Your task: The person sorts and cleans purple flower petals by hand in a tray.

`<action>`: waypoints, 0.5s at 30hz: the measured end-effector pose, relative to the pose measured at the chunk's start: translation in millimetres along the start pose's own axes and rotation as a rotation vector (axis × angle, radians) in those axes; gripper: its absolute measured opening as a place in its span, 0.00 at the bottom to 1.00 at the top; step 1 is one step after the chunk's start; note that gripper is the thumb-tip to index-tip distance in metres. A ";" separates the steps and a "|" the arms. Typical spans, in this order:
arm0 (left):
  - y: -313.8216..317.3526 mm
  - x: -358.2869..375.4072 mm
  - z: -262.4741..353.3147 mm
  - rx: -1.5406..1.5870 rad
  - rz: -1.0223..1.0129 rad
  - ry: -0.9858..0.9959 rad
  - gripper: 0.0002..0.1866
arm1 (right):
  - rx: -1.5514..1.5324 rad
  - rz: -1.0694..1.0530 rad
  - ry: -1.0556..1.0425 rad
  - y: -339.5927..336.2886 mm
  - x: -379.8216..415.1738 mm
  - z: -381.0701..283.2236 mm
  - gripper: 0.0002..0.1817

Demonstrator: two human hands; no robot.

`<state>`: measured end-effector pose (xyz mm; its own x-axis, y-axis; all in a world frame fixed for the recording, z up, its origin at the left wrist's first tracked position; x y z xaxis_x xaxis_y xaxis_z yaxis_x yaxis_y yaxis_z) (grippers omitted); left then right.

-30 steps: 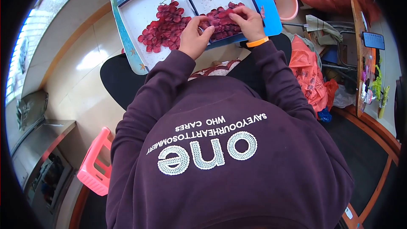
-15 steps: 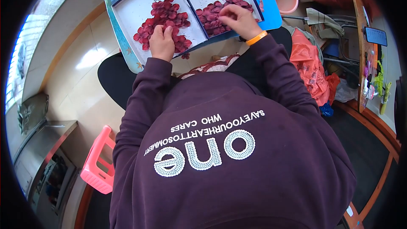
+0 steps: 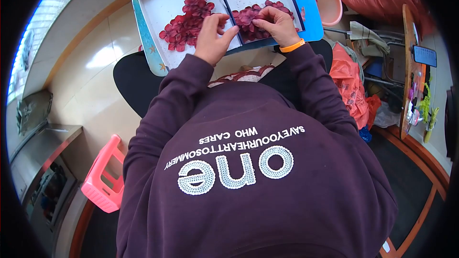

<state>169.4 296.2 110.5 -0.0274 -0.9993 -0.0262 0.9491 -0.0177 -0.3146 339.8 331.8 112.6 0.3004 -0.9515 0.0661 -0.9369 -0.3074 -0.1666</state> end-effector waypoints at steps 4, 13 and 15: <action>7.6 -7.5 -14.4 0.388 -0.043 -0.263 0.09 | -0.131 0.001 -0.024 22.0 -6.4 -12.7 0.05; -23.9 8.9 -43.4 0.570 0.293 -0.407 0.05 | -0.482 0.005 0.175 85.4 -18.6 -1.1 0.08; -38.1 21.4 -48.4 0.545 0.368 -0.462 0.06 | -0.650 -0.005 0.242 93.9 -22.1 8.5 0.07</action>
<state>117.5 277.1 76.0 0.3361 -0.8550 0.3949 0.8950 0.4205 0.1487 246.7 323.9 87.2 0.3272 -0.8977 0.2952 -0.8753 -0.1702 0.4526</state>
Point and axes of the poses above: each hand's wrist, its own x-axis away from the middle knuckle, its own y-axis out of the palm, z = x × y, the point moved 7 cm from there along -x, towards the middle knuckle, and after that the axes turned 8 degrees about -x, right-handed, at the moved point
